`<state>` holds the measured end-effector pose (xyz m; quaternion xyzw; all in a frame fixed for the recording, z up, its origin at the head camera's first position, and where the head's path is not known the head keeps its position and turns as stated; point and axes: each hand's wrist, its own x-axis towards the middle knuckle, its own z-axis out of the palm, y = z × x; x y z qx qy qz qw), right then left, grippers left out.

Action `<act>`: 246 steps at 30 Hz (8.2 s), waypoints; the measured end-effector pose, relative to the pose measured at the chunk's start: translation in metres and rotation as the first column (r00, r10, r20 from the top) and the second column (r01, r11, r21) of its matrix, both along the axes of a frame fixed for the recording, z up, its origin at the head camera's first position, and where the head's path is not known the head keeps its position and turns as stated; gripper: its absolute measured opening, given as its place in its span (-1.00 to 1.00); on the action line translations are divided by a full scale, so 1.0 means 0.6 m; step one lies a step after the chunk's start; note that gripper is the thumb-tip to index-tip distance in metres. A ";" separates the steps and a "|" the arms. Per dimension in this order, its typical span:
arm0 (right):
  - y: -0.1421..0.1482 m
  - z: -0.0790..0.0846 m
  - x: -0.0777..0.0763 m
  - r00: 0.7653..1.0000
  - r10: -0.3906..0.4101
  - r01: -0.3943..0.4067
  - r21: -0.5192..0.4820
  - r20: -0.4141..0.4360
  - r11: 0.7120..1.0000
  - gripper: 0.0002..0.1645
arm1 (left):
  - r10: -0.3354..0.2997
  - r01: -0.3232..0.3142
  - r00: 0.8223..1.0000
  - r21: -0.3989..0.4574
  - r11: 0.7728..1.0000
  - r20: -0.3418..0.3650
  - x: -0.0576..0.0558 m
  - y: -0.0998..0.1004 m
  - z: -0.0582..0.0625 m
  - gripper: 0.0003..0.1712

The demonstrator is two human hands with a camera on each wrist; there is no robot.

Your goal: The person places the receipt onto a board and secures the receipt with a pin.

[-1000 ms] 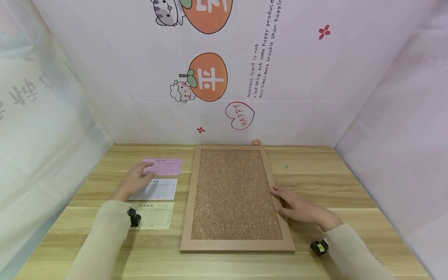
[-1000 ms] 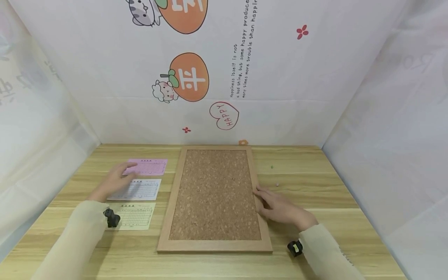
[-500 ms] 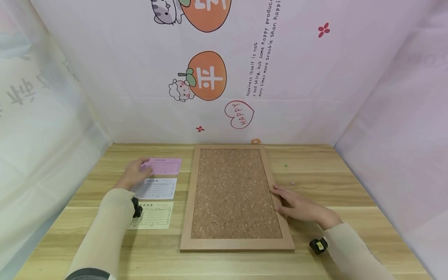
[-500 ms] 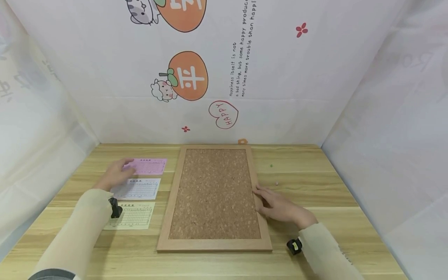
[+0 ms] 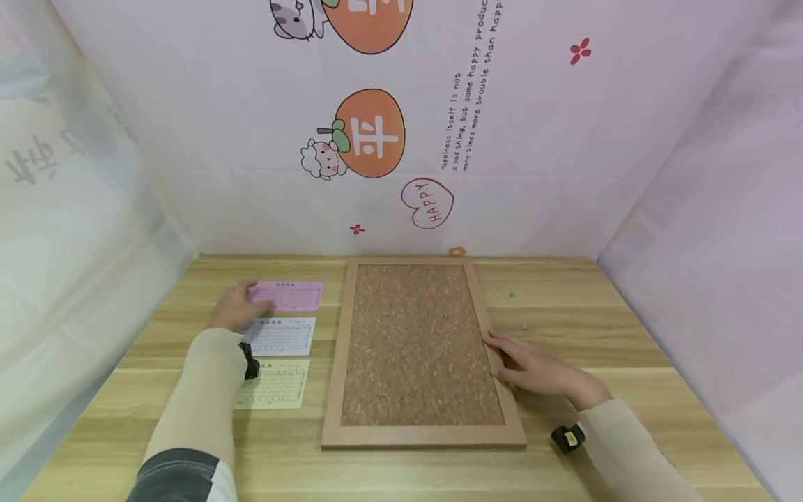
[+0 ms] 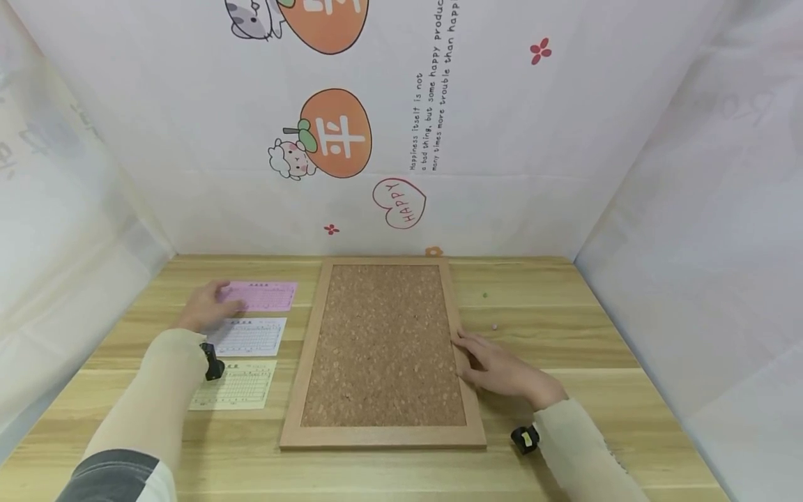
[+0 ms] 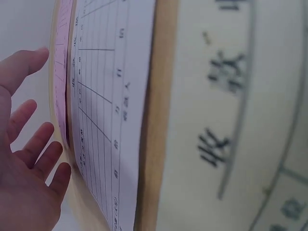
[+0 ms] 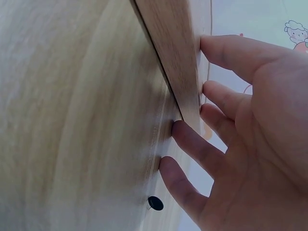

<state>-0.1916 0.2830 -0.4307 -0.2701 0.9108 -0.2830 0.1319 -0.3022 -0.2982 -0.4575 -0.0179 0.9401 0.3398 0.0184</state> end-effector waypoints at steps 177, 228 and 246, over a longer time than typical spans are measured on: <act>0.006 -0.010 0.005 1.000 -0.015 0.016 -0.062 0.027 0.998 -0.20 | 0.037 -0.082 0.996 0.636 0.767 0.083 0.046 0.040 0.073 -0.38; 0.001 0.013 -0.035 0.995 0.041 -0.039 0.017 -0.096 0.999 -0.43 | -0.068 -0.020 0.993 0.719 0.695 0.094 0.039 0.149 0.055 -0.44; -0.009 0.021 -0.064 0.997 -0.058 0.056 -0.027 -0.057 0.998 -0.58 | -0.099 0.006 0.992 0.734 0.679 0.084 0.029 0.186 0.047 -0.44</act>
